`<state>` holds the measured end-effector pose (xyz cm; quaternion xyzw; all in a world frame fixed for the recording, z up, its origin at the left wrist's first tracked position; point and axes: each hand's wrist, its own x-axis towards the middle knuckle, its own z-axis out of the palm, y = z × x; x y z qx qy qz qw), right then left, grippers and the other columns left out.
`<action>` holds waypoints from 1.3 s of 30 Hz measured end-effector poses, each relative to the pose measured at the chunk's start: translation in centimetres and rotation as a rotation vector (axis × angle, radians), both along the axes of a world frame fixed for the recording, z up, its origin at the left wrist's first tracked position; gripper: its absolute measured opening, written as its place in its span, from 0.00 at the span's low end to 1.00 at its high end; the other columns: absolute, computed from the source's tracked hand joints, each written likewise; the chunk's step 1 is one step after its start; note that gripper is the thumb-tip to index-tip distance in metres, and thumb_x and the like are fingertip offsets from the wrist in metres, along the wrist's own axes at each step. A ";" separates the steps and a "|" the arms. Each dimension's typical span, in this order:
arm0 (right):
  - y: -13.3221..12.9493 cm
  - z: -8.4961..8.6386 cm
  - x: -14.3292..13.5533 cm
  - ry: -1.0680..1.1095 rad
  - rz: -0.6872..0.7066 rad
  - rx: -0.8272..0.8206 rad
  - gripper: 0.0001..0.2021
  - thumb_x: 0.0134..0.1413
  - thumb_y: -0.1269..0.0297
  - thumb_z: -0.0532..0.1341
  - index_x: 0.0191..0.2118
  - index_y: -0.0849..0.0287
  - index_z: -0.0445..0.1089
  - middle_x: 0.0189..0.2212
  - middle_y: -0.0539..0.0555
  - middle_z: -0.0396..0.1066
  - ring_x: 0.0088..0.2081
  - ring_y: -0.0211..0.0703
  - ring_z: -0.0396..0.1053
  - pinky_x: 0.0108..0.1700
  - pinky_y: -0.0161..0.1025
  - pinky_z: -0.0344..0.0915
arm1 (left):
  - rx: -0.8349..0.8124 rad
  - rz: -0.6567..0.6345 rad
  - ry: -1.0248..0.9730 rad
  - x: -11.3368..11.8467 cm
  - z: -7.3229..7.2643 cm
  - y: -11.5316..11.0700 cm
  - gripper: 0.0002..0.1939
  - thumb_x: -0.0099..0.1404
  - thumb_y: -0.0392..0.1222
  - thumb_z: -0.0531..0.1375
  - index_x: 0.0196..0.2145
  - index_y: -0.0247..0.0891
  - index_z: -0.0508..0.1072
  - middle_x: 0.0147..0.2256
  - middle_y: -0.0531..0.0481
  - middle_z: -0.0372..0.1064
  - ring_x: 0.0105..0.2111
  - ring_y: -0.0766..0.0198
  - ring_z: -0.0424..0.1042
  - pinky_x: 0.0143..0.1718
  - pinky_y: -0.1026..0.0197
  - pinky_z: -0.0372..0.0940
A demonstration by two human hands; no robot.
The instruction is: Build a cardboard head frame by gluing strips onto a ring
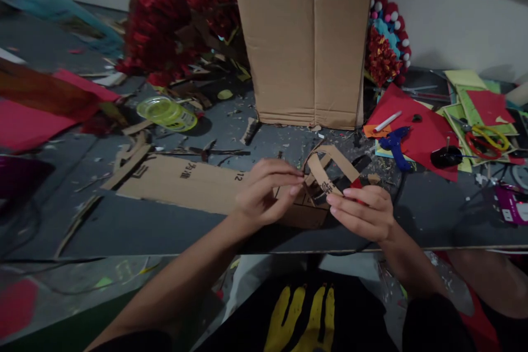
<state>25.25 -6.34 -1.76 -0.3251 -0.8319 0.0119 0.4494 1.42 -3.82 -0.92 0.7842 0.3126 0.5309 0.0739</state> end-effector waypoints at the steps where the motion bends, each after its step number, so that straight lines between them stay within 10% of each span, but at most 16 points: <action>1: 0.1 0.6 -0.5 -0.052 0.050 0.096 0.12 0.54 0.72 0.62 0.38 0.44 0.75 0.37 0.39 0.78 0.36 0.34 0.76 0.36 0.35 0.74 | 0.039 -0.009 0.023 0.0 0.1 -0.2 0.05 0.61 0.35 0.59 0.36 0.41 0.70 0.31 0.53 0.73 0.32 0.66 0.72 0.35 0.61 0.66; 7: 0.3 1.7 -2.1 -0.054 0.154 0.127 0.14 0.50 0.79 0.64 0.40 0.54 0.75 0.40 0.46 0.78 0.42 0.38 0.76 0.42 0.34 0.76 | 0.066 0.154 0.111 -0.1 -0.4 -0.4 0.15 0.60 0.45 0.62 0.46 0.46 0.70 0.46 0.47 0.71 0.46 0.57 0.70 0.48 0.54 0.62; 23: 1.1 0.5 -3.0 -0.081 0.247 0.076 0.13 0.50 0.81 0.62 0.38 0.57 0.74 0.40 0.49 0.78 0.45 0.39 0.75 0.43 0.34 0.76 | -0.518 -0.176 0.187 -0.9 0.9 0.6 0.10 0.62 0.46 0.59 0.32 0.40 0.77 0.63 0.43 0.55 0.66 0.46 0.46 0.63 0.36 0.44; 32: 2.6 -0.5 -3.1 -0.036 0.303 0.107 0.11 0.58 0.76 0.55 0.40 0.57 0.73 0.40 0.53 0.78 0.48 0.39 0.73 0.44 0.38 0.74 | -0.654 -0.290 0.114 -1.1 0.9 1.1 0.08 0.64 0.42 0.57 0.31 0.38 0.75 0.61 0.41 0.58 0.65 0.52 0.50 0.63 0.43 0.50; 35: 3.0 0.4 -2.4 -0.031 0.175 0.187 0.13 0.55 0.76 0.58 0.44 0.53 0.71 0.41 0.52 0.78 0.46 0.40 0.74 0.41 0.38 0.74 | -0.673 -0.286 0.090 -0.9 0.9 1.2 0.09 0.64 0.42 0.57 0.31 0.37 0.74 0.60 0.41 0.59 0.64 0.52 0.52 0.63 0.42 0.49; 39: 3.9 2.5 0.2 -0.143 -0.357 0.062 0.09 0.56 0.71 0.58 0.42 0.54 0.72 0.38 0.54 0.78 0.40 0.43 0.75 0.44 0.41 0.70 | -0.702 -0.258 0.089 -0.8 0.9 1.3 0.12 0.66 0.44 0.55 0.29 0.36 0.73 0.59 0.40 0.60 0.63 0.52 0.53 0.63 0.43 0.50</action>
